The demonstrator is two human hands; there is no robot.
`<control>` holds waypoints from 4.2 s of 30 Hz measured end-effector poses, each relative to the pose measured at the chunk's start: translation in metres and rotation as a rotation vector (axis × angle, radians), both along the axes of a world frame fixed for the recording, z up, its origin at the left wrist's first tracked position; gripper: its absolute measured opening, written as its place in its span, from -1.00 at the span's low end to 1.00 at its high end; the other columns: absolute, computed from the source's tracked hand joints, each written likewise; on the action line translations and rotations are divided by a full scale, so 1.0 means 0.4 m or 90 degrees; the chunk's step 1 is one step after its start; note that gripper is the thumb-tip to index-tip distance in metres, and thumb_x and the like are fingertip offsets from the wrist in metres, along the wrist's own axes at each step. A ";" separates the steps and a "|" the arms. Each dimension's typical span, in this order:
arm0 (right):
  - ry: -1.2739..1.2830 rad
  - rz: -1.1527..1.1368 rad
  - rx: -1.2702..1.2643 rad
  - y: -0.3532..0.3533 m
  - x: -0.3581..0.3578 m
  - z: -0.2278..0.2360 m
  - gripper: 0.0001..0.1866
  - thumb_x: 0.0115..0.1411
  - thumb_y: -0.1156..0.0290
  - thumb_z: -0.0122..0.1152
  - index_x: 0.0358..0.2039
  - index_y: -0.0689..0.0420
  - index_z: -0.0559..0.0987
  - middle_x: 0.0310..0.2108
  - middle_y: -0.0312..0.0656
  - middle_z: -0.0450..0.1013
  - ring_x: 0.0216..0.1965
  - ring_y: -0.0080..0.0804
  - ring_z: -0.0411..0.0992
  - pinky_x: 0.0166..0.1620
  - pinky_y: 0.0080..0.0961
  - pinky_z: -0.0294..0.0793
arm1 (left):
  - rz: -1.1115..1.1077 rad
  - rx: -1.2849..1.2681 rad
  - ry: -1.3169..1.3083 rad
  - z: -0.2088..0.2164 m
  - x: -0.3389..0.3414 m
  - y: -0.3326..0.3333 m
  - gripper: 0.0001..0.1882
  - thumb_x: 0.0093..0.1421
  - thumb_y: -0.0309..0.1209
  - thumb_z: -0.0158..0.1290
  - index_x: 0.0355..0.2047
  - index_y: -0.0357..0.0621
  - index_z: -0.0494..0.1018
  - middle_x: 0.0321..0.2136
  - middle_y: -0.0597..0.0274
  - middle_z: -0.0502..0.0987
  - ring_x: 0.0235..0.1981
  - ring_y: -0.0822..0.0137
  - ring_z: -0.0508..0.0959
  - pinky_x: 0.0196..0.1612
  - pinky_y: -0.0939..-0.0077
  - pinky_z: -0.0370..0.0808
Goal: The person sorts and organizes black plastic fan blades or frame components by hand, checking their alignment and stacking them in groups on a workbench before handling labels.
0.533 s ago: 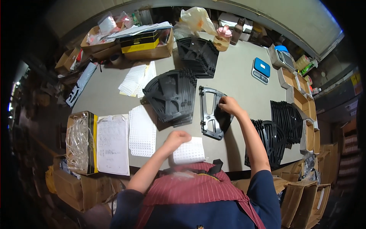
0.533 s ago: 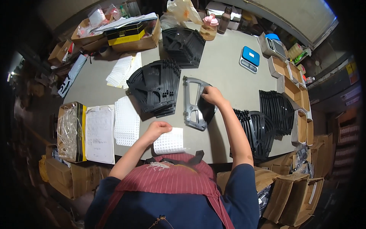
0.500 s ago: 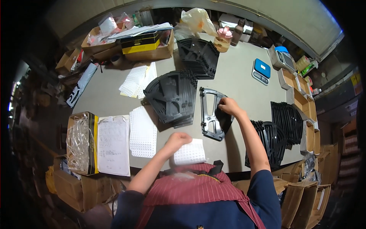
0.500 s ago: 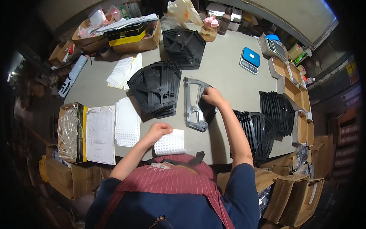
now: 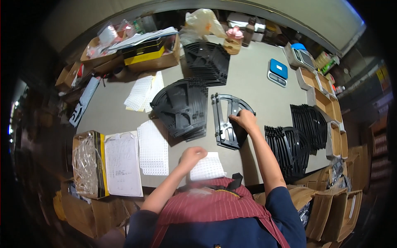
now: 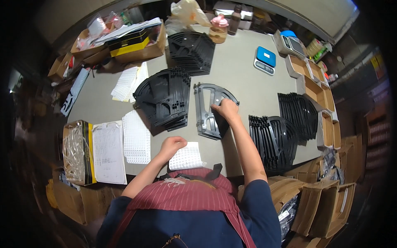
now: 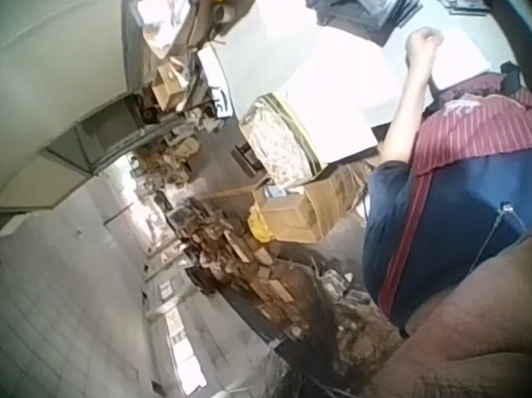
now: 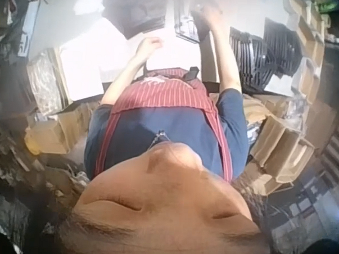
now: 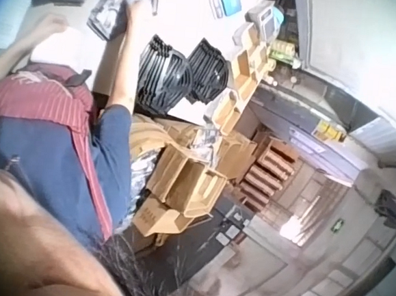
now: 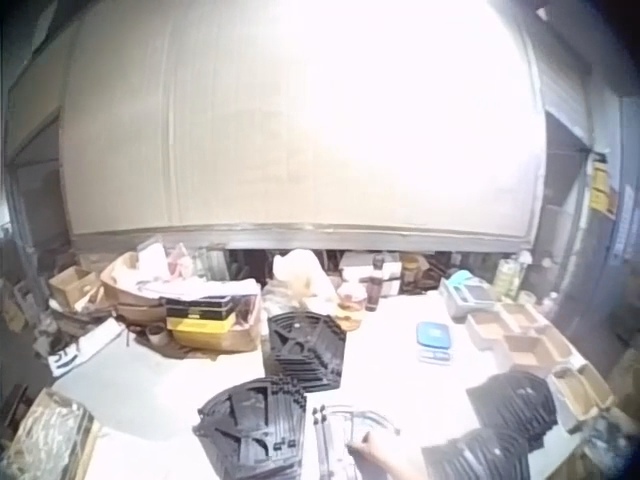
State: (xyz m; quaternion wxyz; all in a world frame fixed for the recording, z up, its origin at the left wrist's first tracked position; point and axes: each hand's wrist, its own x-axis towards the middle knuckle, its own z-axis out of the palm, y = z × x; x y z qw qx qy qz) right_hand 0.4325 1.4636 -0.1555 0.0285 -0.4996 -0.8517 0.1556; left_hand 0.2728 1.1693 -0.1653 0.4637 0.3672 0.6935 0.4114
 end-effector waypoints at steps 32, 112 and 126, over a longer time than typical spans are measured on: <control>0.374 0.154 -0.327 0.041 0.109 0.098 -0.71 0.13 0.42 0.28 -0.15 0.24 0.51 -0.34 -0.07 0.54 -0.30 -0.28 0.53 -0.21 -0.34 0.54 | 0.038 -0.035 -0.039 -0.016 -0.026 0.032 -0.76 0.16 -0.33 0.22 -0.31 -0.29 0.66 -0.46 0.18 0.67 -0.42 0.39 0.60 -0.28 0.48 0.50; 0.860 0.050 -0.502 -0.397 0.093 0.275 -0.77 0.38 0.40 0.22 -0.14 0.35 0.63 -0.34 -0.31 0.56 -0.31 -0.67 0.44 -0.22 -0.70 0.42 | 0.072 0.121 -0.423 0.346 0.031 -0.015 -0.58 0.39 -0.21 0.08 0.05 -0.34 0.54 -0.14 0.19 0.65 -0.14 0.48 0.61 0.00 0.53 0.50; 0.894 -0.042 -0.401 -0.330 0.100 0.204 -0.74 0.42 0.32 0.17 -0.21 0.31 0.59 -0.44 -0.45 0.43 -0.47 -0.80 0.25 -0.41 -0.79 0.21 | 0.012 0.123 -0.385 0.336 0.058 -0.010 -0.57 0.41 -0.37 0.03 0.18 -0.41 0.42 -0.03 0.09 0.61 -0.05 0.38 0.59 0.07 0.49 0.49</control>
